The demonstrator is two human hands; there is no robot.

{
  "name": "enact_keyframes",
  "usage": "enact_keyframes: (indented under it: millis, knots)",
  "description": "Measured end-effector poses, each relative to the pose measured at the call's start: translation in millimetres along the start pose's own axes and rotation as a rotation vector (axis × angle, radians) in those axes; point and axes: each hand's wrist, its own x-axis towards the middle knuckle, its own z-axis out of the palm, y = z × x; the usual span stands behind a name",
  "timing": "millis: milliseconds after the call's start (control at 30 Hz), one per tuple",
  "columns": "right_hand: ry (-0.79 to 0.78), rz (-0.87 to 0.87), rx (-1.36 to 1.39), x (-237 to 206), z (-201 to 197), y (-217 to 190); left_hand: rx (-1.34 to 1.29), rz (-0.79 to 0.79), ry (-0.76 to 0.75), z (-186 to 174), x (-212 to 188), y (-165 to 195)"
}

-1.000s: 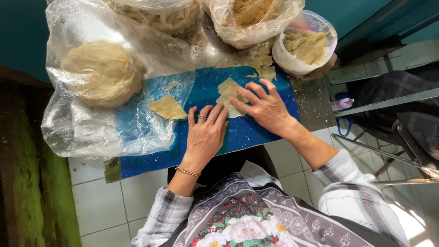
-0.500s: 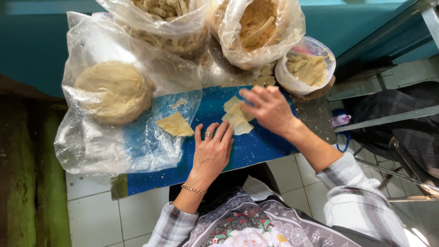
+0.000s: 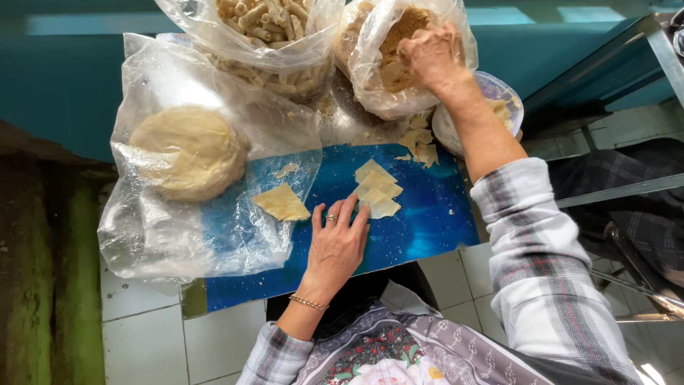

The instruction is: The person sits at a metal work table and folds thin triangular dough sheets one at a time, pinching the edges closed with both hands and placing each folded piece onto a growing stack on the blue board. They occasionally reach into a plastic container of dough pieces to get the next sheet.

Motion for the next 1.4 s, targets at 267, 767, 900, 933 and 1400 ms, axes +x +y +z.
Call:
enact_keyframes:
  millis: [267,767,900,933,1400]
  knots:
    - [-0.055,0.251,0.454,-14,10,4,-0.008,-0.002,0.006,1,-1,-1]
    - [0.165,0.171,1.198,-159,-59,-43,-0.102,-0.043,0.123,-5,1,-16]
    - [0.407,0.231,0.98,-110,-41,-12,-0.112,-0.053,0.124,-8,-2,-15]
    - [0.524,0.252,0.847,-91,-35,-5,-0.106,-0.054,0.123,-8,-2,-15]
    - [0.269,0.348,0.54,-50,-23,2,-0.109,-0.027,0.098,-8,-4,-11]
